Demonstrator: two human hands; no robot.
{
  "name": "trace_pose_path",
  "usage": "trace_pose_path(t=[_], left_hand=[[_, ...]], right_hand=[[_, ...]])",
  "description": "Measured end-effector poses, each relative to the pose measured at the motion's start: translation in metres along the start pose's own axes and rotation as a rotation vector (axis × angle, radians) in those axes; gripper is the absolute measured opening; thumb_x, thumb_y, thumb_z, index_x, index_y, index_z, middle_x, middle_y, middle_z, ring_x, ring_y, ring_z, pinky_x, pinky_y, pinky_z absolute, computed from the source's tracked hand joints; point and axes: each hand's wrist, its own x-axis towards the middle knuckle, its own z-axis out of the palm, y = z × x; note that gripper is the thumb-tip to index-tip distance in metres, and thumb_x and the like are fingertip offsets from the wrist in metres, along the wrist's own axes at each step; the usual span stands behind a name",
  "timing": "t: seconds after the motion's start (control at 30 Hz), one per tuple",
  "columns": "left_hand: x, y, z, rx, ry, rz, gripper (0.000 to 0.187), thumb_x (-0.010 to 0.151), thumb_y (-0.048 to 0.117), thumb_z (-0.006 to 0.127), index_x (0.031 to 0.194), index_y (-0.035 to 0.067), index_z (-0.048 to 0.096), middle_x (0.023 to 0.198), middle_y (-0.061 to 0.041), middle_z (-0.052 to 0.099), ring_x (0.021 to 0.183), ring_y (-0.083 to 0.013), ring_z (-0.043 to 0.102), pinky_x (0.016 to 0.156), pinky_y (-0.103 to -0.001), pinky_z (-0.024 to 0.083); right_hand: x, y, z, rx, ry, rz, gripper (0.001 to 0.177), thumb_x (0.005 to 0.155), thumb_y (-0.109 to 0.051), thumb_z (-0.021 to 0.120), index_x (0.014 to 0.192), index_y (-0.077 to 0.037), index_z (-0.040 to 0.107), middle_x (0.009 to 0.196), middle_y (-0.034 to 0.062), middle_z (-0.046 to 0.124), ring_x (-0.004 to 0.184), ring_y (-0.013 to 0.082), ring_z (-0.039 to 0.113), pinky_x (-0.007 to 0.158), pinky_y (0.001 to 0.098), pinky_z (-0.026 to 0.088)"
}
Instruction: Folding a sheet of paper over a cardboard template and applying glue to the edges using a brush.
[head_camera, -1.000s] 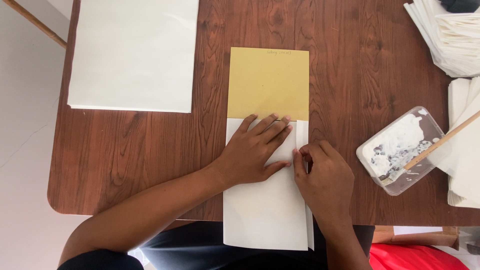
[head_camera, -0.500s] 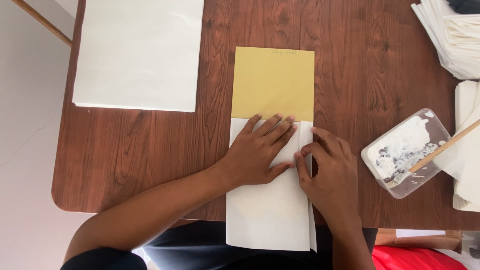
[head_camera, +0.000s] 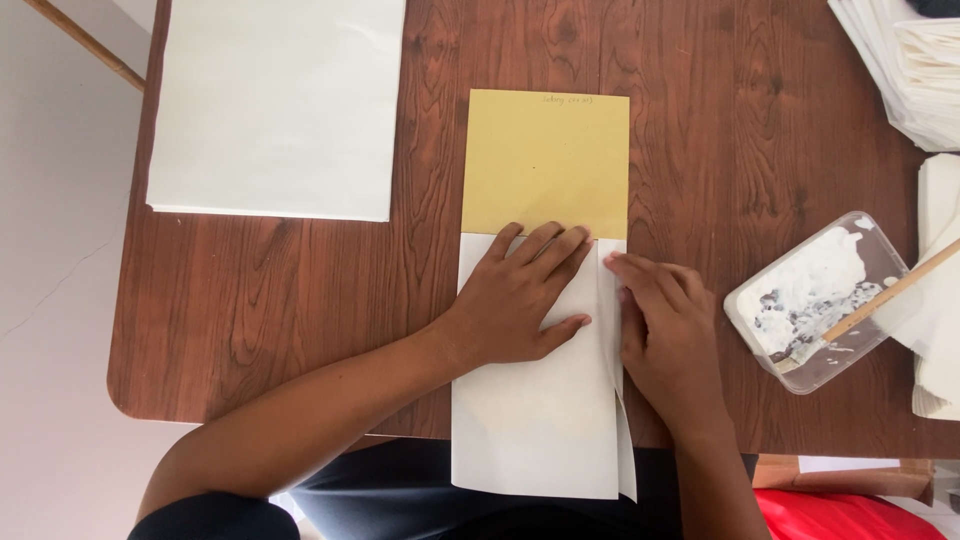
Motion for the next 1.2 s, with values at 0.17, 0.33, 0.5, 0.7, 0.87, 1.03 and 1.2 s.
trace_pose_path(t=[0.17, 0.33, 0.5, 0.7, 0.87, 1.03, 1.2], left_hand=[[-0.001, 0.000, 0.001, 0.033, -0.001, 0.002, 0.073, 0.097, 0.055, 0.053, 0.150, 0.006, 0.048, 0.152, -0.012, 0.045, 0.142, -0.0298, 0.041, 0.116, -0.058, 0.031], [0.000, 0.000, 0.000, -0.013, -0.017, -0.004, 0.072, 0.097, 0.053, 0.054, 0.152, 0.007, 0.046, 0.151, -0.012, 0.043, 0.143, -0.0301, 0.037, 0.116, -0.057, 0.026], [0.004, -0.002, -0.001, -0.022, -0.083, -0.018, 0.072, 0.098, 0.055, 0.050, 0.156, 0.013, 0.041, 0.155, -0.010, 0.037, 0.145, -0.0305, 0.031, 0.117, -0.056, 0.024], [0.004, -0.006, 0.000, -0.017, -0.085, 0.011, 0.068, 0.099, 0.054, 0.049, 0.154, 0.016, 0.044, 0.154, -0.011, 0.037, 0.144, -0.0314, 0.032, 0.116, -0.057, 0.025], [0.005, -0.007, 0.010, 0.012, 0.019, 0.024, 0.054, 0.102, 0.040, 0.049, 0.149, 0.016, 0.051, 0.150, -0.010, 0.044, 0.140, -0.0310, 0.040, 0.113, -0.056, 0.031], [0.003, -0.008, 0.015, 0.042, 0.191, 0.050, 0.050, 0.100, 0.044, 0.053, 0.139, 0.014, 0.062, 0.145, -0.009, 0.051, 0.134, -0.0309, 0.049, 0.107, -0.054, 0.037], [0.005, -0.011, 0.013, 0.103, 0.097, 0.070, 0.060, 0.103, 0.054, 0.051, 0.146, 0.013, 0.056, 0.147, -0.010, 0.045, 0.137, -0.0308, 0.041, 0.108, -0.055, 0.034]], right_hand=[[0.001, -0.001, 0.004, -0.013, 0.035, -0.058, 0.030, 0.095, 0.002, 0.066, 0.121, -0.012, 0.075, 0.137, 0.0045, 0.069, 0.116, 0.0293, 0.062, 0.093, 0.0427, 0.045], [0.001, -0.010, -0.005, -0.065, -0.079, -0.006, 0.041, 0.092, 0.001, 0.059, 0.126, -0.017, 0.073, 0.141, 0.0039, 0.067, 0.120, 0.0297, 0.057, 0.094, 0.0443, 0.041], [-0.003, -0.001, 0.001, 0.013, -0.141, 0.062, 0.047, 0.090, 0.004, 0.054, 0.128, -0.018, 0.068, 0.144, 0.0016, 0.067, 0.122, 0.0299, 0.053, 0.098, 0.0451, 0.036], [-0.005, 0.002, -0.008, 0.087, -0.120, 0.130, 0.032, 0.095, -0.012, 0.067, 0.126, -0.019, 0.066, 0.144, 0.0000, 0.065, 0.126, 0.0300, 0.055, 0.100, 0.0454, 0.038], [-0.023, 0.005, -0.012, -0.031, -0.153, 0.021, 0.039, 0.095, -0.032, 0.071, 0.133, -0.021, 0.068, 0.154, -0.0022, 0.057, 0.136, 0.0319, 0.048, 0.108, 0.0488, 0.035], [-0.048, 0.004, -0.016, -0.083, -0.274, -0.120, 0.047, 0.099, -0.038, 0.061, 0.145, -0.026, 0.061, 0.162, 0.0000, 0.047, 0.151, 0.0370, 0.034, 0.119, 0.0558, 0.026], [-0.075, 0.009, -0.014, -0.145, -0.347, -0.333, 0.051, 0.109, -0.036, 0.033, 0.157, -0.022, 0.043, 0.170, -0.0008, 0.031, 0.158, 0.0266, 0.020, 0.128, 0.0485, 0.002]])
